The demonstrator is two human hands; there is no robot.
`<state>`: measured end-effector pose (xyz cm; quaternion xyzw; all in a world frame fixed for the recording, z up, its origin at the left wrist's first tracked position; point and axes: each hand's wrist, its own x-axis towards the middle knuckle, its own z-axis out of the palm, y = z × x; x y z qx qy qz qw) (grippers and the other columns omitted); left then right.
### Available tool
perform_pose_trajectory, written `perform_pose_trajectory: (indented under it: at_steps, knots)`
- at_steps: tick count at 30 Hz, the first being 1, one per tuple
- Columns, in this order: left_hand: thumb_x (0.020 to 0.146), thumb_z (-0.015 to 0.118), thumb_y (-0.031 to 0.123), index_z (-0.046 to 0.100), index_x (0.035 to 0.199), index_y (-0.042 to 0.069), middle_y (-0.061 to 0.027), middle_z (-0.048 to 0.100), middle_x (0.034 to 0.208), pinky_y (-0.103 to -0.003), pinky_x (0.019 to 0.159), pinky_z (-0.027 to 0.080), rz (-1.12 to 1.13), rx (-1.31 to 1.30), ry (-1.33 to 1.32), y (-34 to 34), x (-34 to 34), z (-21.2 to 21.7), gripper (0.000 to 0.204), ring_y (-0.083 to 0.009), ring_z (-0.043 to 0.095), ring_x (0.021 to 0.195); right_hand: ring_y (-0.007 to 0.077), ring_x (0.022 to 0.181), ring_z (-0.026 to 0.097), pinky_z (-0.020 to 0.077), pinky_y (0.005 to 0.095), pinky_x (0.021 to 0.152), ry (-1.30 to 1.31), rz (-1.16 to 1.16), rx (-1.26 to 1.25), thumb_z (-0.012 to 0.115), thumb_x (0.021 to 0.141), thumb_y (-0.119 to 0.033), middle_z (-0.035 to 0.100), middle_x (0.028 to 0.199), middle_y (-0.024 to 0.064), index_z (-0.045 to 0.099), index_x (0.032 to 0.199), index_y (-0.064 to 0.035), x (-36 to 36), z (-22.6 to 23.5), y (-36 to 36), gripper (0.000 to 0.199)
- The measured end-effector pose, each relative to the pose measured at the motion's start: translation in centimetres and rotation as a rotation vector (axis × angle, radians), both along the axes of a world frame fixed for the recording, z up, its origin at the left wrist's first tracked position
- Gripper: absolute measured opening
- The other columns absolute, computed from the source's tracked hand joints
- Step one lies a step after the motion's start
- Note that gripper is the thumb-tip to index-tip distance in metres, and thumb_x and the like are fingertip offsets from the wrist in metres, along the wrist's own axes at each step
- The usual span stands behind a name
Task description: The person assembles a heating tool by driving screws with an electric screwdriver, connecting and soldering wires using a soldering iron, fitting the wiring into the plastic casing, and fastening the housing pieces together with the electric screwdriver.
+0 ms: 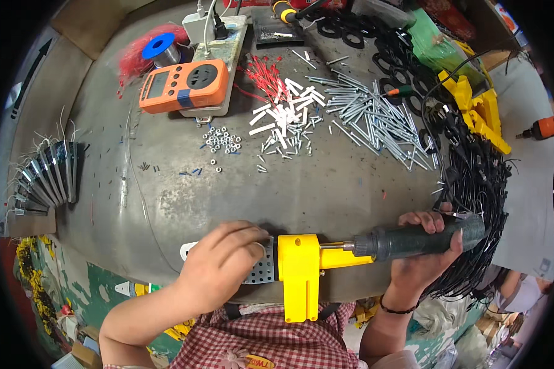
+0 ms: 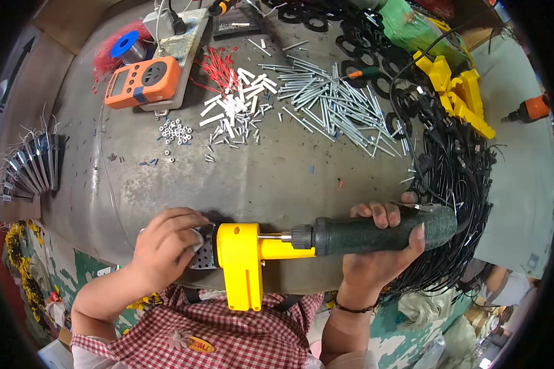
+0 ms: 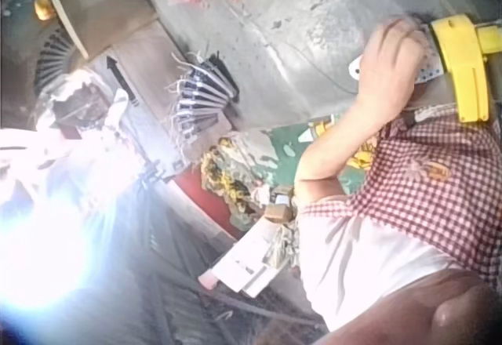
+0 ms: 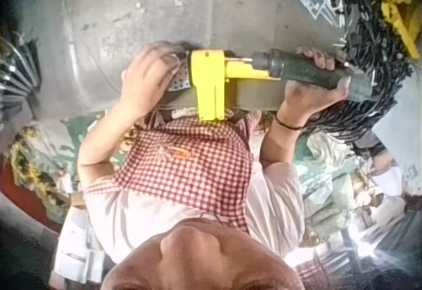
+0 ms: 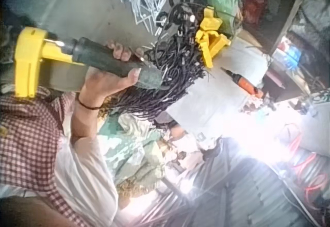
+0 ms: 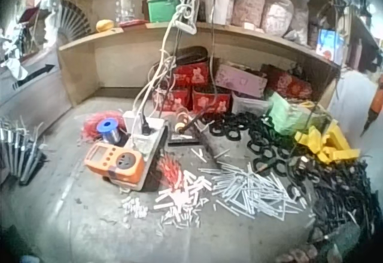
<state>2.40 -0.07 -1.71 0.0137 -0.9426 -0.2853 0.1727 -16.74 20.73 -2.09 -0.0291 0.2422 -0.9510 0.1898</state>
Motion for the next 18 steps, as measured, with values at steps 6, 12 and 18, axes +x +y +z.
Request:
perform_pose_trajectory:
  at_steps: [6,12,18]
  knots:
    - [0.065,0.057,0.011,0.054,0.084,0.006,-0.0086,0.060,0.094,-0.036,0.078,0.047,-0.086,-0.269,-0.049,0.2,-0.3,1.7,0.019,-0.0249,0.058,0.088,0.0126,0.078,0.047,0.0356,0.0338,0.083,0.011,0.016,0.018,0.054,0.085,-0.030,0.048,0.078,0.0000,0.045,0.113,-0.0095,-0.1,0.1,0.1,0.036]
    - [0.052,0.067,-0.003,0.053,0.084,0.006,-0.0061,0.060,0.092,-0.039,0.077,0.043,0.131,0.011,-0.065,0.2,0.1,0.9,0.036,-0.0257,0.057,0.088,0.0117,0.080,0.047,0.0353,0.0344,0.086,0.041,0.052,0.015,0.053,0.085,-0.028,0.046,0.081,-0.0008,0.043,0.114,-0.0074,-0.2,-0.1,0.4,0.037]
    - [0.062,0.060,0.008,0.054,0.085,0.005,-0.0093,0.059,0.096,-0.039,0.077,0.044,0.002,-0.179,-0.074,1.0,0.4,1.5,0.024,-0.0273,0.056,0.090,0.0122,0.078,0.048,0.0351,0.0342,0.085,0.008,0.025,0.047,0.054,0.084,-0.029,0.049,0.078,-0.0006,0.045,0.113,-0.0086,-0.2,0.3,0.2,0.037]
